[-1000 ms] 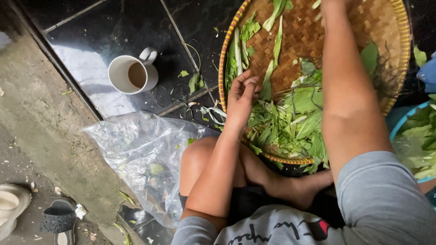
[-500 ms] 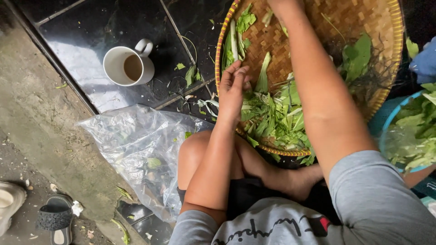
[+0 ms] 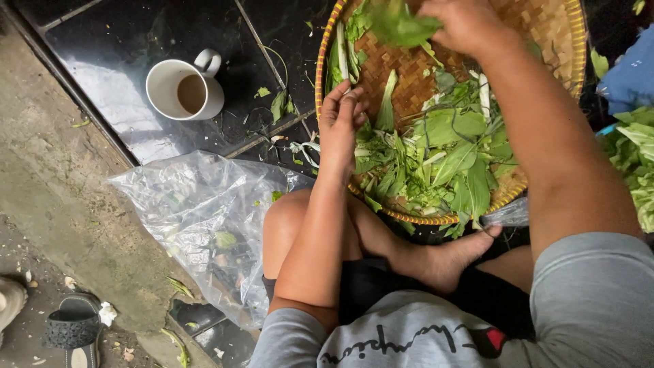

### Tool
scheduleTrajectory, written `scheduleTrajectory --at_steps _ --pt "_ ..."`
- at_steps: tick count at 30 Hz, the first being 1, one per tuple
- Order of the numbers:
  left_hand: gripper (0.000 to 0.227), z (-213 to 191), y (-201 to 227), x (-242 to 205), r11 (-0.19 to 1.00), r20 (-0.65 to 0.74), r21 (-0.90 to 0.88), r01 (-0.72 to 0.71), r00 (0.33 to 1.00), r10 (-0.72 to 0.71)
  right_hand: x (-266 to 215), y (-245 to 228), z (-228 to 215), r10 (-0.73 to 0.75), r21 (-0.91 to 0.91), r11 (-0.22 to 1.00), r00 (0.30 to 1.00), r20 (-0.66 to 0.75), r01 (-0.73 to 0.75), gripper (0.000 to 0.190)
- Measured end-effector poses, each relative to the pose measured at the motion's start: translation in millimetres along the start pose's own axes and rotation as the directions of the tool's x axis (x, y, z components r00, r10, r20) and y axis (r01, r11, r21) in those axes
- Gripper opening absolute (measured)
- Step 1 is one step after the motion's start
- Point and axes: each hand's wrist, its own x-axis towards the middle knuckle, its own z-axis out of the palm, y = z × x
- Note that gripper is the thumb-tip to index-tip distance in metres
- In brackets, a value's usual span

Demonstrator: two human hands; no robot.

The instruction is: The person sorts a variety of green leafy vegetables on a large woven tray by hand, picking up individual leaves and stems and placing them into a blue plastic bowl.

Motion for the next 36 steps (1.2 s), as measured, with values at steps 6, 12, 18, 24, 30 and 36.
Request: scheduleTrajectory --at_steps 6,12,18,24,30,36 --pt "0.043 -1.9 0.5 3.5 0.999 -0.016 0.043 0.022 1.0 -0.022 30.4 42.9 55.4 -0.603 -0.69 0.612 0.793 -0.089 0.388 0.065" --pt "0.042 -17.3 6.5 16.8 0.945 -0.116 -0.297 -0.137 0.988 0.107 -1.2 27.2 24.8 -0.135 -0.249 0.963 0.986 -0.097 0.107 0.028" --pt "0.051 -25.6 19.6 21.4 0.88 -0.361 -0.367 -0.302 0.918 0.165 -70.1 -92.5 22.1 0.015 0.019 1.0 0.943 0.333 -0.022 0.038" --pt "0.052 -28.0 16.6 21.6 0.899 -0.331 -0.346 -0.27 0.931 0.153 -49.3 -40.9 64.5 -0.494 -0.368 0.763 0.847 0.198 0.531 0.025" --pt "0.028 -19.1 -2.6 9.6 0.927 -0.019 0.36 -0.101 0.993 0.116 -44.4 -9.2 44.1 0.003 -0.138 0.99 0.96 0.279 0.037 0.039" --pt "0.059 -15.5 -39.2 24.9 0.308 0.021 0.949 -0.065 0.99 0.142 -66.7 -20.1 57.9 -0.127 0.006 0.992 0.981 0.143 0.127 0.06"
